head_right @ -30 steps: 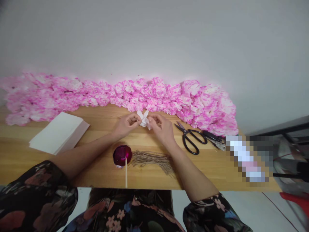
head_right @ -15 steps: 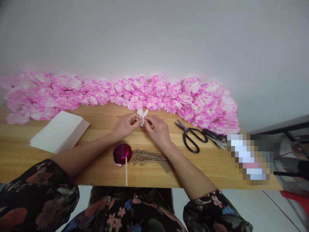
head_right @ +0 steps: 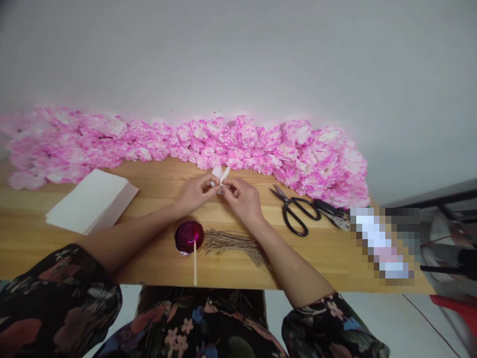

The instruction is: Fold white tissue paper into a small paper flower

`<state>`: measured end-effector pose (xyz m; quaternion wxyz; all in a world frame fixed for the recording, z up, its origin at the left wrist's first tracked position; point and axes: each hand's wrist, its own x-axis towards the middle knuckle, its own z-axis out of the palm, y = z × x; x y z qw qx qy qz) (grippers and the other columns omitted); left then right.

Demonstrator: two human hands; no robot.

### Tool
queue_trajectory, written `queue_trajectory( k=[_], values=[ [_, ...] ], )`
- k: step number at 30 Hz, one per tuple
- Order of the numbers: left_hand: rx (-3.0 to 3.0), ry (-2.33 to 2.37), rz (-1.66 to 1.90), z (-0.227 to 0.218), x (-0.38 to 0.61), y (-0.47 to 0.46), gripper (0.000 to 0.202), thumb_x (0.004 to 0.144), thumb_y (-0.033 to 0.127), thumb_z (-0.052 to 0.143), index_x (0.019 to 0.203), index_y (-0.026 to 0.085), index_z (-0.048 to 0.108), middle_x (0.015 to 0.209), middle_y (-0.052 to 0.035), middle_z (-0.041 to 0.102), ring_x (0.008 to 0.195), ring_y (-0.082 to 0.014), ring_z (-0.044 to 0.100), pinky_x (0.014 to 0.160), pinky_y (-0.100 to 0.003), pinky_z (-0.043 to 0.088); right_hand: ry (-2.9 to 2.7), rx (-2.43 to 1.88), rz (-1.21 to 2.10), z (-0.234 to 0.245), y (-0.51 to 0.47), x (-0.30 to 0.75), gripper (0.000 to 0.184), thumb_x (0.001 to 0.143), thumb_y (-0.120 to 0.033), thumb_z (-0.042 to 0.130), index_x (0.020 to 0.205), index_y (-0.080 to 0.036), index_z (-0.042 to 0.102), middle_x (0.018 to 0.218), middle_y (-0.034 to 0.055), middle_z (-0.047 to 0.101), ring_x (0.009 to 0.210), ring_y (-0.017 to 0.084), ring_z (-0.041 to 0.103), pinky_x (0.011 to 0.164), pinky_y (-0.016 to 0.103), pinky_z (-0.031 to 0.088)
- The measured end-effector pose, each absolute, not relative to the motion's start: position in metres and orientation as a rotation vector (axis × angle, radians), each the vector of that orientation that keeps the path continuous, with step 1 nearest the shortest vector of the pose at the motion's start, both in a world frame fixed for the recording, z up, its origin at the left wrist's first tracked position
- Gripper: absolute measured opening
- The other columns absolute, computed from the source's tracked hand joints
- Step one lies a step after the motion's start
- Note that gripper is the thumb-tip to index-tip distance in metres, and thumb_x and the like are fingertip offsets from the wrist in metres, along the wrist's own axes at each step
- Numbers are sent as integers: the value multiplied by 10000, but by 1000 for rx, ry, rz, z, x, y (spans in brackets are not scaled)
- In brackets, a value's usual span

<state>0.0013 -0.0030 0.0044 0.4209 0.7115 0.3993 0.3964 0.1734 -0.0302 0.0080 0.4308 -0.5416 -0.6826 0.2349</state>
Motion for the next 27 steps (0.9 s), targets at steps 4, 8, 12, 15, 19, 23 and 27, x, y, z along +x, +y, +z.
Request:
queue_trajectory(
  k=[4, 8, 12, 15, 19, 23, 27],
  values=[
    [1735, 998, 992, 4, 1, -1, 86, 836, 237, 596, 798, 160, 601, 722, 16, 615, 675, -105, 530, 656, -219, 394, -1671, -1339, 591, 9, -30, 174, 185, 822, -314, 621, 888, -219, 764, 869, 50, 754, 680, 168, 627, 609, 284, 466],
    [1630, 941, 1014, 2, 0, 3, 85, 832, 237, 596, 803, 157, 585, 746, 12, 620, 697, -107, 556, 682, -224, 415, -1398, -1363, 904, 11, -27, 176, 219, 775, -388, 683, 866, -198, 746, 727, 22, 705, 551, 133, 545, 511, 265, 429],
    [1518, 880, 996, -1, -1, 5, 112, 827, 260, 609, 819, 161, 558, 775, 6, 626, 722, -110, 583, 704, -229, 430, -1078, -1254, 1295, 11, -23, 180, 283, 712, -441, 758, 809, -183, 695, 630, 1, 637, 537, 123, 545, 447, 228, 361],
    [1500, 855, 992, -1, -2, 5, 130, 821, 276, 615, 827, 163, 551, 772, 8, 622, 717, -107, 584, 704, -228, 434, -1103, -1264, 1294, 14, -23, 183, 286, 721, -444, 756, 820, -184, 690, 655, 3, 644, 548, 119, 547, 469, 231, 383],
    [1591, 851, 981, 0, 0, 2, 129, 821, 286, 612, 806, 166, 567, 745, 13, 623, 700, -111, 578, 696, -230, 434, -1509, -1376, 835, 19, -26, 182, 223, 787, -365, 690, 935, -201, 723, 815, 28, 716, 620, 139, 582, 579, 276, 468],
    [1729, 936, 932, 6, 1, -3, 177, 824, 342, 640, 843, 173, 592, 787, 5, 656, 714, -124, 583, 691, -238, 435, -1850, -1312, 360, 14, -29, 179, 167, 864, -261, 595, 937, -198, 731, 836, 53, 718, 708, 179, 615, 610, 294, 463],
    [1861, 1054, 909, 9, -1, -5, 170, 860, 343, 596, 839, 174, 597, 713, 23, 614, 637, -110, 520, 614, -226, 373, -2016, -1256, 130, 9, -30, 178, 200, 926, -232, 549, 982, -191, 737, 832, 68, 727, 740, 194, 634, 645, 306, 452]
  ],
)
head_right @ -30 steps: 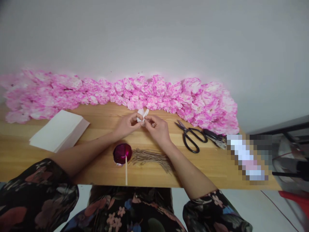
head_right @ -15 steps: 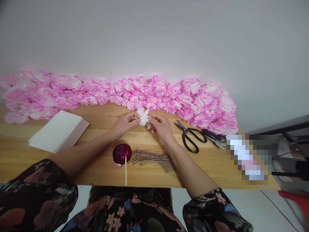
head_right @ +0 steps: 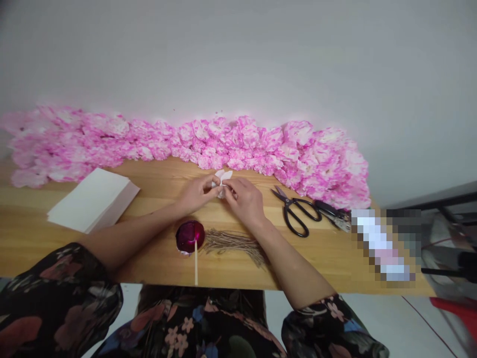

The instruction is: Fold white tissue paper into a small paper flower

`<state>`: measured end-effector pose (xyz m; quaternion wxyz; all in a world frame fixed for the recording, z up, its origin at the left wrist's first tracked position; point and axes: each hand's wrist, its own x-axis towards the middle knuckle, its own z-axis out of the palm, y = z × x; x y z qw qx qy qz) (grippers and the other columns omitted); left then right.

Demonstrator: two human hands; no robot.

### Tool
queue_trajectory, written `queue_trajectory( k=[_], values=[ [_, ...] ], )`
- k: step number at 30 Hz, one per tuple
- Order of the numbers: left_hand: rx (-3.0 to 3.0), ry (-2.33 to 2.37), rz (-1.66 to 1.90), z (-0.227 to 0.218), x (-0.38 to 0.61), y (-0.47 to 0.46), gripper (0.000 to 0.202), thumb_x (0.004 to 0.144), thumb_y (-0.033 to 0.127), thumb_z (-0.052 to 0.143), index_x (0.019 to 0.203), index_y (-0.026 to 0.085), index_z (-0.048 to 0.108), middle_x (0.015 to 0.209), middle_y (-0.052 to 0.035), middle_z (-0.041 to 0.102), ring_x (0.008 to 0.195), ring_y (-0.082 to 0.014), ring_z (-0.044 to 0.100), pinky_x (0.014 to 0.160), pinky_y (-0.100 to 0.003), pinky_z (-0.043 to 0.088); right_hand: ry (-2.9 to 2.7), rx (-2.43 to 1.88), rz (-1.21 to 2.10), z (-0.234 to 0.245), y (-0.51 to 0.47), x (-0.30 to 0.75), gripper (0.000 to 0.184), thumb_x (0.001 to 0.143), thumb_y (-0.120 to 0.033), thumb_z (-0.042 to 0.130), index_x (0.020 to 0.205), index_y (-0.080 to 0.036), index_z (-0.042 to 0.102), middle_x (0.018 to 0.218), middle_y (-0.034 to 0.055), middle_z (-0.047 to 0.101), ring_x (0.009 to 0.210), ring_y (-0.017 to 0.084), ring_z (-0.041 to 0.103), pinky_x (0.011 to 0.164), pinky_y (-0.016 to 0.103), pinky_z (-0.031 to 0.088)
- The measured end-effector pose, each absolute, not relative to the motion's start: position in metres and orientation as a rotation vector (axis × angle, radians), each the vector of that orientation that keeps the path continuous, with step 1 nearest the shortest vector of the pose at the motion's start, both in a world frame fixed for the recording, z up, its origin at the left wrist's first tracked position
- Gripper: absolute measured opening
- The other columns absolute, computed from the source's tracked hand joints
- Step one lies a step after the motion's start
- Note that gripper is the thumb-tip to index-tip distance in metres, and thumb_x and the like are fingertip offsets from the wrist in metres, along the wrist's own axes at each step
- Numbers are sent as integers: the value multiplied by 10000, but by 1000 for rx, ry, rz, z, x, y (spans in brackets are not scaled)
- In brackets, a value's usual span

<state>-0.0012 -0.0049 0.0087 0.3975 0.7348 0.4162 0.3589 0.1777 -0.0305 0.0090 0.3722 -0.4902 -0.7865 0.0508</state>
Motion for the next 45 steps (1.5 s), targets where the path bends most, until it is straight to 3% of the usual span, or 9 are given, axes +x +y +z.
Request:
queue_trajectory(
  k=[6, 12, 16, 18, 22, 28, 33, 42, 45],
  values=[
    [1769, 1009, 941, 2, -1, -1, 132, 861, 271, 549, 808, 163, 604, 670, 33, 589, 609, -94, 496, 585, -209, 348, -1951, -1293, 204, 12, -31, 176, 220, 929, -272, 550, 939, -191, 754, 822, 66, 732, 728, 190, 631, 646, 305, 441],
    [1483, 868, 1009, -8, -1, 9, 147, 823, 293, 603, 811, 146, 611, 783, -11, 656, 740, -125, 614, 728, -246, 481, -1412, -1387, 882, 10, -24, 182, 205, 808, -396, 656, 830, -201, 719, 705, 8, 692, 544, 126, 531, 527, 262, 405],
    [1426, 852, 1020, -8, -2, 11, 180, 826, 326, 618, 806, 148, 603, 781, -13, 651, 747, -128, 615, 744, -258, 492, -1174, -1373, 1232, 13, -21, 186, 260, 765, -462, 697, 787, -205, 670, 600, -13, 632, 473, 107, 469, 467, 245, 353],
    [1465, 864, 1005, -5, -1, 9, 171, 832, 319, 610, 819, 148, 615, 798, -18, 663, 755, -130, 615, 747, -255, 484, -1278, -1376, 1146, 16, -22, 186, 251, 779, -452, 690, 834, -208, 690, 690, 6, 679, 538, 123, 524, 515, 258, 396],
    [1651, 909, 964, 2, 0, 1, 169, 849, 321, 592, 827, 157, 629, 784, -3, 658, 724, -123, 584, 695, -230, 440, -1676, -1399, 594, 19, -25, 184, 209, 826, -363, 659, 960, -218, 726, 930, 49, 733, 748, 184, 613, 655, 312, 456],
    [1746, 968, 954, 5, -1, -2, 244, 883, 397, 579, 851, 162, 634, 735, 14, 611, 646, -106, 519, 607, -217, 380, -1967, -1252, 210, 12, -28, 181, 210, 929, -264, 540, 960, -188, 734, 850, 83, 718, 811, 223, 621, 725, 347, 453],
    [1659, 918, 1005, -2, 0, 3, 234, 861, 353, 576, 774, 149, 652, 729, -1, 625, 677, -109, 542, 649, -226, 408, -1886, -1292, 311, 12, -29, 179, 185, 908, -279, 557, 934, -208, 726, 847, 62, 720, 748, 200, 609, 679, 331, 443],
    [1503, 900, 1108, -10, -1, 8, 241, 844, 378, 602, 775, 153, 658, 730, -7, 647, 676, -107, 570, 665, -227, 448, -1257, -1336, 1059, 11, -18, 187, 205, 793, -420, 673, 812, -216, 660, 701, -12, 645, 586, 135, 546, 577, 271, 439],
    [1574, 910, 1089, -8, 0, 5, 235, 850, 366, 597, 791, 152, 672, 770, -21, 673, 716, -121, 591, 692, -236, 452, -1391, -1342, 947, 15, -20, 186, 204, 801, -410, 670, 874, -220, 676, 827, 13, 696, 678, 155, 592, 647, 293, 477]
  ],
)
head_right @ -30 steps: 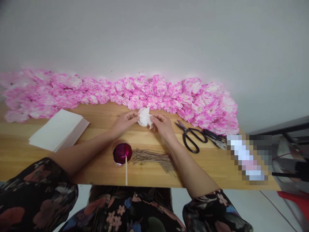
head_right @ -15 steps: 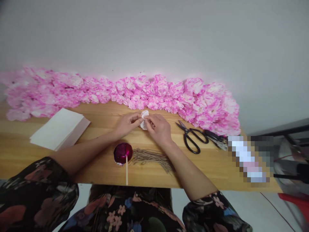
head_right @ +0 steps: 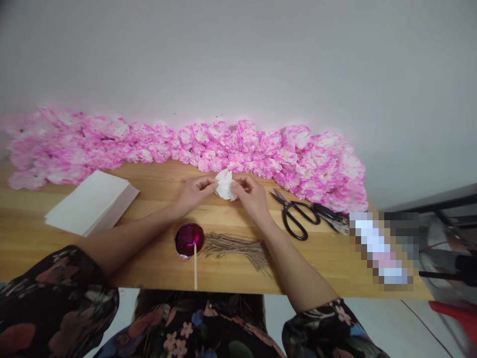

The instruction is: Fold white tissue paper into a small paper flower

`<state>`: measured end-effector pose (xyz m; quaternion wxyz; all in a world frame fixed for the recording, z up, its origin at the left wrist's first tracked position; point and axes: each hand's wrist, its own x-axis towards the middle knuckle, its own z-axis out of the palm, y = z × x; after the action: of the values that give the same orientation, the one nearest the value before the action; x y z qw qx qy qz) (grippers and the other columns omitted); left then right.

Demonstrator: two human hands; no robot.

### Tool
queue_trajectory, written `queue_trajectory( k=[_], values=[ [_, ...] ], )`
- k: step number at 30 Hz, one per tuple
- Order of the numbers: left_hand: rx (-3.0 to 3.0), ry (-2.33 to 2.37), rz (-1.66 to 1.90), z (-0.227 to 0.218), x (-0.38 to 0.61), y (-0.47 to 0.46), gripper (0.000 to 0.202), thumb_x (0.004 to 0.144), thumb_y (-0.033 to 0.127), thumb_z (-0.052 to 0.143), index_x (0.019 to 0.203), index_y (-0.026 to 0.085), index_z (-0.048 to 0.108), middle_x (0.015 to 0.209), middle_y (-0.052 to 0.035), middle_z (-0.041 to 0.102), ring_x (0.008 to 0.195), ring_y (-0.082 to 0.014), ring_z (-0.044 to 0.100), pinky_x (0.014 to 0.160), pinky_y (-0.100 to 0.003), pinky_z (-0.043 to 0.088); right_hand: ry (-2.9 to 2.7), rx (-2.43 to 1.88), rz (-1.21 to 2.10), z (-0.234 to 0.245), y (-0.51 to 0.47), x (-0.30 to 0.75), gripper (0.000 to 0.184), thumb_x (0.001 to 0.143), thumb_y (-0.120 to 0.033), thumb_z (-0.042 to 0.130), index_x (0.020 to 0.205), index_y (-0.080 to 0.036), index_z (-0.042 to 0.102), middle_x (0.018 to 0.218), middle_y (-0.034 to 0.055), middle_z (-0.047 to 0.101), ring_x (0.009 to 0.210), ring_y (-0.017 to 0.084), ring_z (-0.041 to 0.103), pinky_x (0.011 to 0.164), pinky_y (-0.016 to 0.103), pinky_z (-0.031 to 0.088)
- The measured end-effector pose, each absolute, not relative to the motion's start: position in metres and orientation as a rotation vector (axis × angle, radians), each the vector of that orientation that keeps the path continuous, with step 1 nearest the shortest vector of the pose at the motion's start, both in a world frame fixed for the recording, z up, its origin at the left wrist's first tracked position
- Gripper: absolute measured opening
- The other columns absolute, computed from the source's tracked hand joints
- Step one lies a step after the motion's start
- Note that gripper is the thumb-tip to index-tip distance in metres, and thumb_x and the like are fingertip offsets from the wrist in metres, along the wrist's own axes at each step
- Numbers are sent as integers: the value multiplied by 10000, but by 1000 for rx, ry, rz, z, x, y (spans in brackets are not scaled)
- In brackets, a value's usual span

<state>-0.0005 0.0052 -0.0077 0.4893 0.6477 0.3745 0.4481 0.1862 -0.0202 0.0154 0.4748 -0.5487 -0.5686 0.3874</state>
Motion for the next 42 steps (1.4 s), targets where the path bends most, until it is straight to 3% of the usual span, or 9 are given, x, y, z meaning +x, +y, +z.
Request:
queue_trajectory(
  k=[5, 12, 15, 18, 21, 25, 28, 37, 42],
  values=[
    [1716, 939, 1037, 2, 2, -3, 237, 859, 369, 604, 816, 153, 693, 793, -23, 695, 706, -125, 586, 656, -228, 426, -1707, -1379, 502, 18, -26, 182, 146, 853, -347, 626, 857, -218, 695, 834, 37, 699, 731, 181, 597, 686, 320, 459],
    [1691, 949, 1039, 3, 2, -2, 204, 856, 351, 604, 838, 159, 672, 804, -17, 696, 746, -134, 610, 705, -238, 462, -1897, -1297, 278, 13, -29, 178, 187, 918, -326, 561, 895, -222, 715, 835, 65, 717, 797, 218, 616, 746, 359, 448],
    [1530, 913, 1042, -6, 3, 4, 251, 832, 405, 624, 812, 155, 638, 776, -17, 670, 721, -133, 608, 695, -250, 482, -1708, -1356, 485, 13, -26, 180, 168, 883, -354, 592, 851, -225, 695, 821, 46, 710, 743, 194, 612, 712, 339, 460],
    [1389, 887, 1053, -12, 3, 10, 307, 794, 459, 664, 798, 156, 614, 753, -8, 649, 682, -121, 604, 669, -250, 497, -1354, -1352, 939, 12, -21, 184, 203, 805, -426, 658, 800, -224, 649, 733, 5, 663, 639, 162, 581, 638, 305, 473],
    [1381, 876, 1068, -13, 3, 11, 298, 791, 446, 675, 789, 153, 620, 751, -9, 653, 672, -113, 599, 661, -240, 491, -1178, -1295, 1181, 13, -19, 186, 245, 768, -461, 689, 797, -225, 632, 738, -2, 655, 655, 164, 595, 665, 312, 495],
    [1531, 887, 1069, -8, 3, 4, 237, 833, 380, 632, 790, 148, 653, 759, -13, 661, 686, -110, 581, 663, -230, 453, -1493, -1387, 807, 19, -24, 182, 211, 804, -429, 669, 848, -224, 688, 817, 24, 698, 712, 179, 598, 688, 315, 459],
    [1667, 940, 1029, -4, 4, -1, 223, 838, 350, 620, 759, 146, 662, 722, -7, 655, 644, -104, 546, 621, -223, 409, -1609, -1442, 549, 21, -27, 179, 185, 812, -404, 660, 788, -225, 701, 747, 21, 684, 672, 179, 570, 653, 315, 423],
    [1537, 920, 1053, -6, 2, 4, 224, 799, 364, 647, 768, 142, 663, 762, -20, 671, 694, -113, 570, 673, -233, 429, -1022, -1273, 1139, 6, -15, 190, 293, 730, -502, 770, 761, -221, 691, 695, -8, 648, 614, 145, 560, 610, 292, 472],
    [1418, 938, 1104, -8, 0, 9, 293, 768, 434, 697, 778, 142, 676, 732, -9, 659, 654, -102, 554, 633, -222, 428, -1081, -1268, 1117, 7, -16, 193, 402, 855, -606, 609, 891, -215, 696, 794, 31, 688, 677, 165, 599, 632, 301, 483]
  ],
)
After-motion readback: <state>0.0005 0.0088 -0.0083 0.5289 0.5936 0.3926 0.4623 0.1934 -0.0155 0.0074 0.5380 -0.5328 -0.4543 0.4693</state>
